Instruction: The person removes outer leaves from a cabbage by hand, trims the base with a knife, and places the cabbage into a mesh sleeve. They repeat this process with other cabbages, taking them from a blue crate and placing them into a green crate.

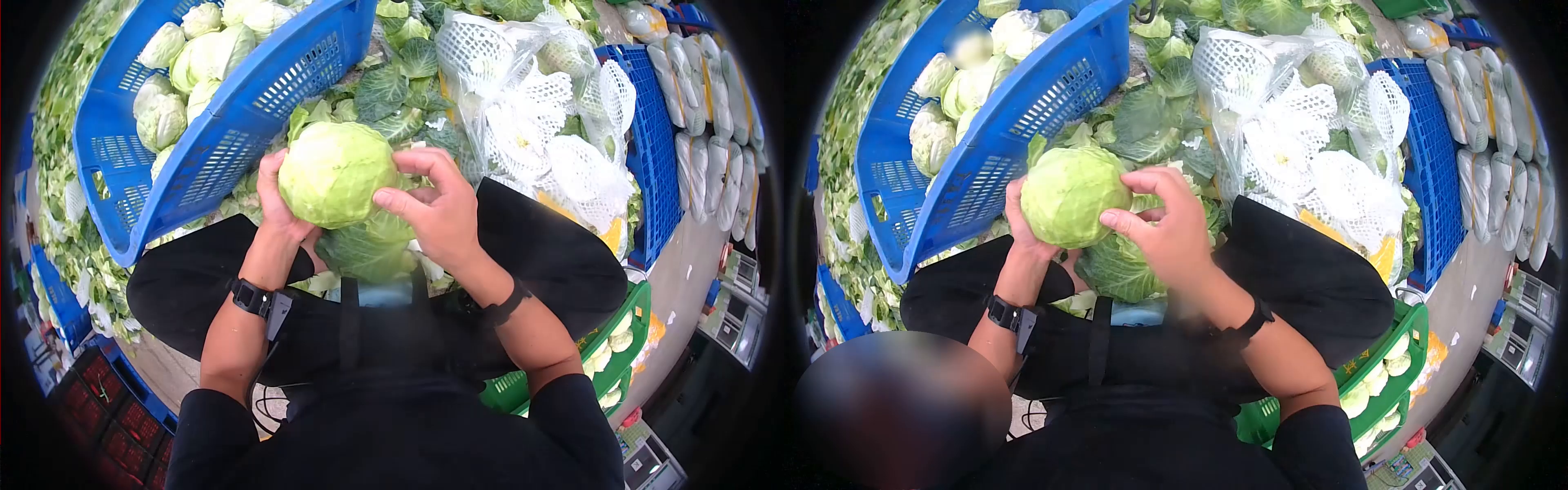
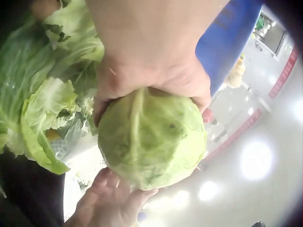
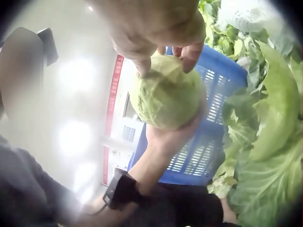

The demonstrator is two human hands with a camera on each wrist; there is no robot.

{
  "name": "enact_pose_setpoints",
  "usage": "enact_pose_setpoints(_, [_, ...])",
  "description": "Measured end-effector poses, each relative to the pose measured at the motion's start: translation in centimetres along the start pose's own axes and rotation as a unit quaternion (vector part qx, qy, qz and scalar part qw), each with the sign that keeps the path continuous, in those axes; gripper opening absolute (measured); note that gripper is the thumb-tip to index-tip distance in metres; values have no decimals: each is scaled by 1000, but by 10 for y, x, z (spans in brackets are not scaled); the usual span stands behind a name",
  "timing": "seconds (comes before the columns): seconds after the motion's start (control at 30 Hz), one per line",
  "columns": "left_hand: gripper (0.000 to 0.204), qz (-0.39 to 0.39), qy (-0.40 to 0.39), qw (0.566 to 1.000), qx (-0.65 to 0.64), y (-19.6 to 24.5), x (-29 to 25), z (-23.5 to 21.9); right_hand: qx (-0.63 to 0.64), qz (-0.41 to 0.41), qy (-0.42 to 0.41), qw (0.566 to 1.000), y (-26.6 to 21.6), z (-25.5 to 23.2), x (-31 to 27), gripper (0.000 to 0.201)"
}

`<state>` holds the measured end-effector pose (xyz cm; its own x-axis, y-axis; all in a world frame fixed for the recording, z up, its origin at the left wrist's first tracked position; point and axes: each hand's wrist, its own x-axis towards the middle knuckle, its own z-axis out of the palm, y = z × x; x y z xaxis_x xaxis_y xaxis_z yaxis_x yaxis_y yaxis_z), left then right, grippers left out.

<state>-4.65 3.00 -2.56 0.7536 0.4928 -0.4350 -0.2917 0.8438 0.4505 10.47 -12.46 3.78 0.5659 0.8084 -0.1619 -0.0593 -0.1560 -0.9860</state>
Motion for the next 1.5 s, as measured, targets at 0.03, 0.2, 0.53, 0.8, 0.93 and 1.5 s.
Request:
enact_pose_setpoints(0.03, [73, 2, -11, 1000, -15, 0, 0, -2, -25, -13, 9, 1000, -1, 1, -3, 41])
enact_pose_setpoints(0.2, [77, 8, -51, 998, -35, 1, 0, -2, -49, -13, -6, 999, 0, -2, -4, 42])
enact_pose_setpoints(0.53, [78, -77, -154, 983, -69, 2, -2, -6, -15, -110, -140, 984, -17, -19, 7, 53])
enact_pose_setpoints(0.8, [78, -101, -167, 980, -36, 8, -6, -13, -153, -239, -123, 951, -20, -10, -14, 38])
enact_pose_setpoints(0.93, [85, -62, -116, 991, -2, 7, -1, -21, -183, -279, -74, 940, -13, -5, -18, 41])
enact_pose_setpoints(1.5, [59, -117, -205, 971, -24, 20, -24, 24, -150, -189, -169, 956, -35, -16, -5, 48])
